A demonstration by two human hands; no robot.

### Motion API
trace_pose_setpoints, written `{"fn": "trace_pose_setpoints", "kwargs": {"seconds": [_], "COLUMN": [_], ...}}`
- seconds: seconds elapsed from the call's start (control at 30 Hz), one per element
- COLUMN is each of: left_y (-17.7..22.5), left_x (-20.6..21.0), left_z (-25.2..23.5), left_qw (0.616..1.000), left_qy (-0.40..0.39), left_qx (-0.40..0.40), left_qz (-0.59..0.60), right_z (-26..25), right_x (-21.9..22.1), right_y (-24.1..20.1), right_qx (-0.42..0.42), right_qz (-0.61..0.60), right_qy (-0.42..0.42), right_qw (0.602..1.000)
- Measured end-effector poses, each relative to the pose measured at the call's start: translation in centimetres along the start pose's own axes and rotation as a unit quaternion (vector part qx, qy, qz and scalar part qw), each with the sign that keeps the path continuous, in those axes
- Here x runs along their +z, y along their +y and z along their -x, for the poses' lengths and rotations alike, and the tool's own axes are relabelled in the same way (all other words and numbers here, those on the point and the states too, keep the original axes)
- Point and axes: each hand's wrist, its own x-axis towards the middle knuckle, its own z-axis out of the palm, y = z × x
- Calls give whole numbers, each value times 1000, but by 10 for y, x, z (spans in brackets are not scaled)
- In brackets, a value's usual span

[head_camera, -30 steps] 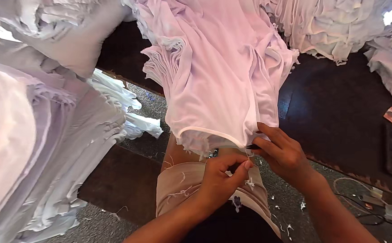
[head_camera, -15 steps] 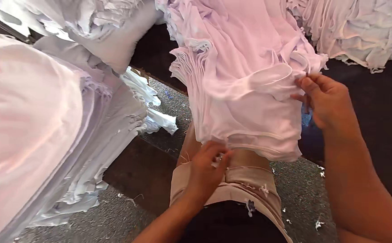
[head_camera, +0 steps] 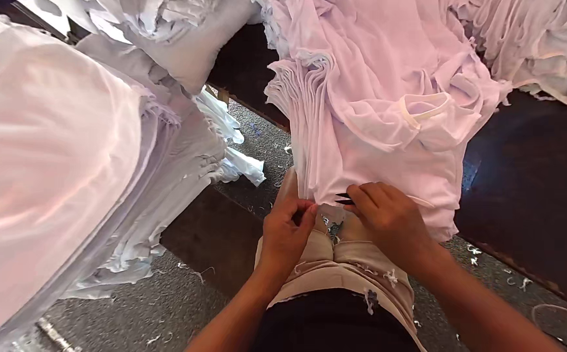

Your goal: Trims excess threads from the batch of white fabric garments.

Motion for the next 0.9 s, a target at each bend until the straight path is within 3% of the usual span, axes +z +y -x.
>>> {"fn": "trace_pose_setpoints", "kwargs": {"seconds": [0.23,0.33,0.43,0.6,0.9], "left_y": [1,9,18,28,19], "left_x": [4,14,25,45,21], "left_z": [12,10,-1,-11,25], "left_qw": [998,995,956,893,932], "left_qy": [33,-23,-105,-129,-119], "left_qx": [45,-55,-197,-246,-169], "left_qz": [35,79,192,353,299], "right_z": [-14,-12,-4,17,43], "right_x": [14,7,-12,-25,-3], "right_y": [-23,-14,-2,17,7], "right_qx": [-52,-11,49,96,21], "right_qz": [22,4,-42,-77,-13], "right_qy": [12,19,26,41,29], "right_qw": [998,1000,998,992,999]}}
